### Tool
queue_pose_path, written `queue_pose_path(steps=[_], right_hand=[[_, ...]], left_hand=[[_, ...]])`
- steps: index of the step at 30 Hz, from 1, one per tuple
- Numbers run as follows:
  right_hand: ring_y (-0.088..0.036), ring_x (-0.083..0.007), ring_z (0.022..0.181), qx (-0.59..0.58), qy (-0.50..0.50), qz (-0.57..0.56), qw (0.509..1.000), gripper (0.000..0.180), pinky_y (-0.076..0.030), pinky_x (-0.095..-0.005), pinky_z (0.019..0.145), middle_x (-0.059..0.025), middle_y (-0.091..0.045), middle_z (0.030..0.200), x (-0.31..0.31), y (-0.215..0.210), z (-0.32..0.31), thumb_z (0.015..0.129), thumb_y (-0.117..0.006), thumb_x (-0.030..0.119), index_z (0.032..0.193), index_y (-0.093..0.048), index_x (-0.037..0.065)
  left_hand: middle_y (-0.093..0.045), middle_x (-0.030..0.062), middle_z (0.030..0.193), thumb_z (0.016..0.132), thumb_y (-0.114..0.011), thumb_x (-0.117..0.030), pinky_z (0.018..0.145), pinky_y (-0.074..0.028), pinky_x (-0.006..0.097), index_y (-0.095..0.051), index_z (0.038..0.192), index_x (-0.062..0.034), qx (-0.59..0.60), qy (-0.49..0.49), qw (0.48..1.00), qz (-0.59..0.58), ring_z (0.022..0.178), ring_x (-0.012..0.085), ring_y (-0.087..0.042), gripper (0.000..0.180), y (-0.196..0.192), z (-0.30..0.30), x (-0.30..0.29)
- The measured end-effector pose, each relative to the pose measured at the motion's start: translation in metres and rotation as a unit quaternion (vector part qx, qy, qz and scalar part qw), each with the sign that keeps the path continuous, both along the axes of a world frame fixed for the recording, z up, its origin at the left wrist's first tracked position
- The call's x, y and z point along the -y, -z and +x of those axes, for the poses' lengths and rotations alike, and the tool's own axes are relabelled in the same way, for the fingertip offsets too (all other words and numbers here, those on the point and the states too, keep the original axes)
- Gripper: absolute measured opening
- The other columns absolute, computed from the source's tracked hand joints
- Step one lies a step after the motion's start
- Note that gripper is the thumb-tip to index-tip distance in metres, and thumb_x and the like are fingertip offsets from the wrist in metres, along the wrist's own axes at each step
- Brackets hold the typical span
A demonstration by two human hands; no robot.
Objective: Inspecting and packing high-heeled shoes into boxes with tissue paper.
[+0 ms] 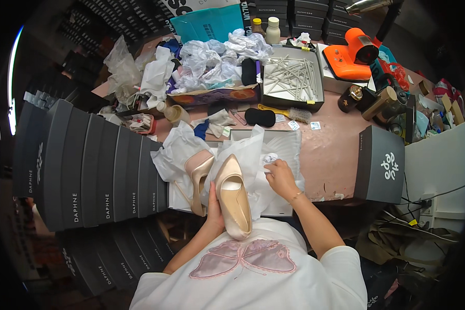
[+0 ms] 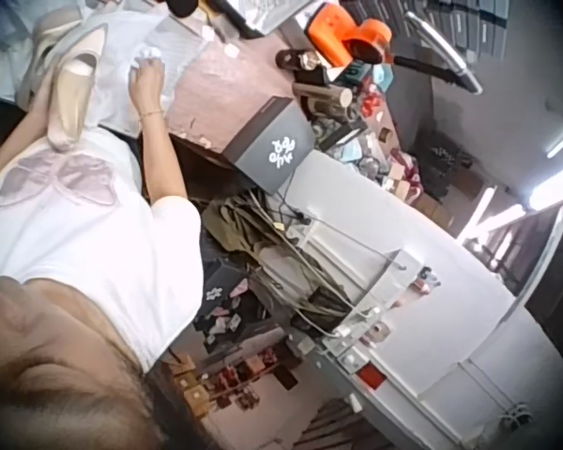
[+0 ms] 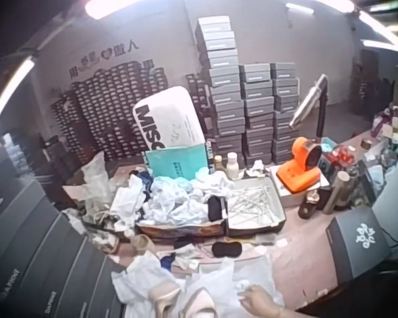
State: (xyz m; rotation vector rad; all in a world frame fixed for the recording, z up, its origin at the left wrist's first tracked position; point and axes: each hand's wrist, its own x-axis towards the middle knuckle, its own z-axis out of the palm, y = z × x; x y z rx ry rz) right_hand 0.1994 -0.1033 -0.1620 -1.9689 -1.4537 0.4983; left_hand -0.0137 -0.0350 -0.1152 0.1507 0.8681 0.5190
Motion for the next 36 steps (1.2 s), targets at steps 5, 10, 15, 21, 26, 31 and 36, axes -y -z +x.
queue_pose_path(steps=[5,10,15,21,26,31,36], right_hand=[[-0.056,-0.0244,0.097,-0.094,-0.093,0.005,0.991,0.044,-0.049,-0.0356,0.063,-0.0080,-0.060,0.098,-0.002,-0.079,-0.034,0.067,-0.071,0.010,0.109,-0.059,0.010],[-0.048,-0.0334,0.115,0.116,-0.027,0.022,0.993,0.071,-0.045,-0.0373,0.083,-0.0146,-0.045,0.130,-0.035,-0.089,-0.048,0.066,-0.069,0.004,0.133,-0.046,0.012],[-0.037,-0.0371,0.128,-0.182,-0.151,0.020,0.971,0.079,-0.033,-0.0380,0.106,-0.0200,-0.028,0.146,-0.021,-0.069,-0.028,0.070,-0.066,0.008,0.143,-0.034,0.009],[-0.058,-0.0359,0.100,0.101,-0.024,-0.128,0.986,0.035,-0.049,-0.0440,0.085,-0.0177,-0.060,0.107,-0.036,0.039,0.037,0.075,-0.062,0.007,0.109,-0.058,0.005],[-0.062,-0.0301,0.086,0.228,-0.007,-0.130,0.965,0.026,-0.051,-0.0430,0.073,-0.0159,-0.062,0.092,-0.053,0.079,0.032,0.076,-0.061,0.010,0.101,-0.061,0.004],[-0.061,-0.0227,0.071,-0.213,0.006,-0.035,0.976,0.032,-0.051,-0.0337,0.067,-0.0125,-0.062,0.084,-0.016,-0.040,0.025,0.071,-0.069,0.015,0.099,-0.059,0.003],[-0.061,-0.0297,0.073,-0.071,-0.170,-0.041,0.982,0.026,-0.051,-0.0365,0.066,-0.0147,-0.058,0.085,-0.004,-0.101,-0.023,0.075,-0.066,0.014,0.096,-0.057,0.002]], left_hand=[[-0.052,0.0118,0.129,0.087,-0.045,-0.067,0.101,-0.041,0.042,-0.043,0.134,-0.0090,0.022,0.016,0.999,0.023,0.118,0.0269,-0.051,0.075,-0.016,0.019,0.008],[-0.042,0.0111,0.139,0.086,-0.051,-0.065,0.109,-0.031,0.045,-0.034,0.140,-0.0111,0.025,0.044,0.997,0.050,0.129,0.0275,-0.040,0.079,-0.012,0.024,0.021],[-0.047,0.0122,0.133,0.085,-0.052,-0.065,0.104,-0.038,0.045,-0.038,0.137,-0.0083,0.011,0.041,0.999,0.016,0.122,0.0272,-0.047,0.079,-0.020,0.027,0.027],[-0.056,0.0129,0.119,0.084,-0.050,-0.069,0.094,-0.047,0.043,-0.045,0.130,-0.0080,0.058,0.056,0.997,-0.004,0.109,0.0259,-0.057,0.076,0.004,0.006,0.010],[-0.057,0.0123,0.119,0.085,-0.050,-0.067,0.093,-0.048,0.043,-0.046,0.129,-0.0081,0.037,0.038,0.999,-0.002,0.108,0.0253,-0.057,0.074,0.007,0.011,0.009],[-0.057,0.0122,0.119,0.086,-0.050,-0.066,0.095,-0.046,0.043,-0.046,0.130,-0.0078,0.049,0.001,0.999,-0.010,0.110,0.0255,-0.056,0.073,0.012,0.011,0.004],[-0.052,0.0122,0.127,0.086,-0.049,-0.067,0.102,-0.041,0.044,-0.041,0.134,-0.0087,0.073,0.051,0.996,0.004,0.118,0.0258,-0.051,0.076,-0.005,0.025,0.010]])
